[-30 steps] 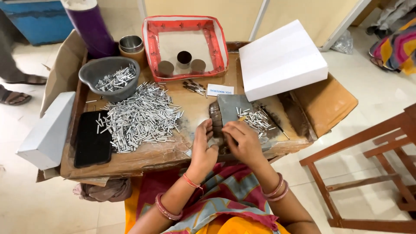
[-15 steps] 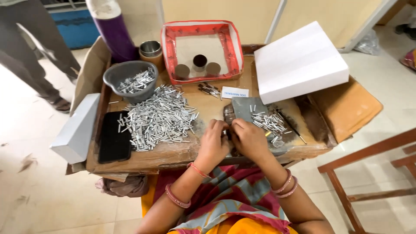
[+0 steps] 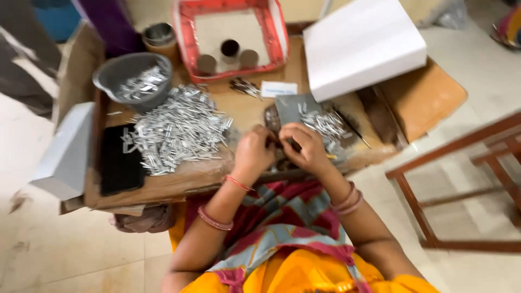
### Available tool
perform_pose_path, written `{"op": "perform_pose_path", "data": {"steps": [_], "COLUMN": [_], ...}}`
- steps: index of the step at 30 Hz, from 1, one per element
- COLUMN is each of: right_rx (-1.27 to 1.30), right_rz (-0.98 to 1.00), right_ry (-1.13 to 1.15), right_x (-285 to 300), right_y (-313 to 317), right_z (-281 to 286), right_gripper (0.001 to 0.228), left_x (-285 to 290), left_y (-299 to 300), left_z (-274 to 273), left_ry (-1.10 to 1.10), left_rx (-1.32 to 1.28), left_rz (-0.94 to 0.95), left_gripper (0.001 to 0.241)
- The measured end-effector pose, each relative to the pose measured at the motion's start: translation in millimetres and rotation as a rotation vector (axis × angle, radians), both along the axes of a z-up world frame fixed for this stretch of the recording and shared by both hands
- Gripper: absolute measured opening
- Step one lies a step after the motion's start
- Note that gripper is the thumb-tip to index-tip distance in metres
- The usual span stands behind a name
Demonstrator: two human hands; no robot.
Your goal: The recorder sorts small metal pins and places them into a specialized metal fixture at a workbench.
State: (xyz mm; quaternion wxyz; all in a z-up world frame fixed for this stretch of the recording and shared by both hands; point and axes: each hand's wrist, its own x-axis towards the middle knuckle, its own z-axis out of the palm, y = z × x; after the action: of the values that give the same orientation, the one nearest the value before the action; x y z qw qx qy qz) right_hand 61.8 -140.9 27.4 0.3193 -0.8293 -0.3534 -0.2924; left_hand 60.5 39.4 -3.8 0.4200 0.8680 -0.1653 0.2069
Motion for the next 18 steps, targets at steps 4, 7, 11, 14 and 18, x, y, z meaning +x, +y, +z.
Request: {"op": "perform_pose_path", "data": {"steps": [4, 7, 11, 14, 18], "right_rx": [0.423, 0.795, 1.157, 1.225, 1.214], "right_rz": [0.266, 0.482, 0.574, 0.467, 0.301], "right_ry": [0.283, 0.541, 0.537, 0.441, 0.433], "right_x": [4, 7, 11, 11, 19], "right_y": [-25, -44, -90, -114, -131], "right_z": [-10, -16, -18, -30, -65], "right_gripper": [0.008, 0.007, 0.009, 0.010, 0.010], "left_x": [-13, -26, -39, -36, -30], "left_y": [-3, -5, -23, -53, -90], "left_z": [23, 45, 57, 53, 53], "left_ry": [-0.043, -0.057, -0.249, -0.269, -0.416], "left_rx": [-0.016, 0.016, 0.096, 0.108, 0.353], "left_rz": [-0.024, 0.008, 0.013, -0.288, -0.366], "left_gripper": [0.012, 0.021, 0.025, 0.010, 0.022]}}
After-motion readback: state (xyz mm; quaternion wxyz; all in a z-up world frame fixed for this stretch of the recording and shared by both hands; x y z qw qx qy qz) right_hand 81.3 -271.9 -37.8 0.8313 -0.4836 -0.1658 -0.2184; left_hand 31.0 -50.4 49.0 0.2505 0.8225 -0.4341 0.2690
